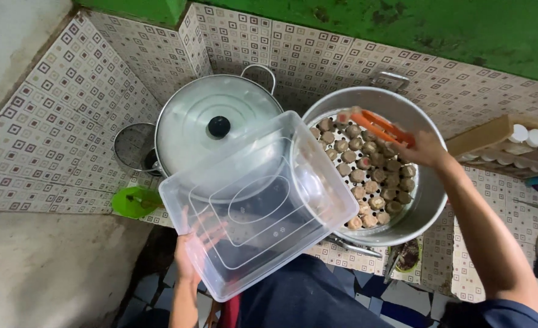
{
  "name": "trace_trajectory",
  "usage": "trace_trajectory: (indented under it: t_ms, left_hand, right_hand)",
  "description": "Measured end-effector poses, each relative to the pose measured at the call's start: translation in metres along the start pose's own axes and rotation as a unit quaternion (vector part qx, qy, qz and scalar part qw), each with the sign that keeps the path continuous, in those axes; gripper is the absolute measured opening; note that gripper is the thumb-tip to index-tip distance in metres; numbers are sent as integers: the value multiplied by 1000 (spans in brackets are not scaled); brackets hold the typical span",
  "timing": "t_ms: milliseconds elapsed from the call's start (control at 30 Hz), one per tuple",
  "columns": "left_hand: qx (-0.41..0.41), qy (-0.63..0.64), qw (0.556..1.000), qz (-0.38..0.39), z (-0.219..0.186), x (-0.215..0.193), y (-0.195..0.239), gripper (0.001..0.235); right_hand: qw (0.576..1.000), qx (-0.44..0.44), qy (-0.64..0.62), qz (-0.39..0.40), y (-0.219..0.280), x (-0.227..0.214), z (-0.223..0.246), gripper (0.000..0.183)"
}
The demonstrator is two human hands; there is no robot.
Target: Transferring steamed food items from a steamer pot into a plastic container using tongs.
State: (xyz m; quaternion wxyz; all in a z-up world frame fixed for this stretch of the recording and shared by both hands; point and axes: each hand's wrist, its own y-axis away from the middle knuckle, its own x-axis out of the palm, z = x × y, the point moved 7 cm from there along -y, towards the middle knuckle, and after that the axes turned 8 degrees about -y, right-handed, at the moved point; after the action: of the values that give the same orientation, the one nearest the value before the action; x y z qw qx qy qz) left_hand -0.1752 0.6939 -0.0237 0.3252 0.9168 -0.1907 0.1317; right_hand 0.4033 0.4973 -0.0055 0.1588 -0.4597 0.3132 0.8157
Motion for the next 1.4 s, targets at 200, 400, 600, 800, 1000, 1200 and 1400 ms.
trace_trajectory:
  t_ms: [200,400,600,800,1000,1200,1400]
  left_hand:
    - [-6,-12,1000,-7,-3,5,2,84]
    - [-11,-32,999,-25,-7,9,8,83]
    - [-14,-24,999,-22,-4,6,6,83]
    - [17,-8,1000,5,8,-7,-10,81]
    - [20,17,1000,3,13,-10,-15,76]
    - [53,52,996,51,21,-2,-27,55]
    - [54,65,996,38,32,-7,-33,51]
  right_hand:
    - [959,-36,264,-96,-4,-1,55,55]
    - [950,-5,290,-111,13,-17,76,55]
    - [986,63,149,-47,20,-29,67,51]
    - [992,108,28,-65,62,-62,78,36]
    - [998,12,-16,-57,118,-97,157,55]
    - [995,-67,-9,79,136,-41,268,68]
    - [958,-276,-62,47,132,57,377,55]
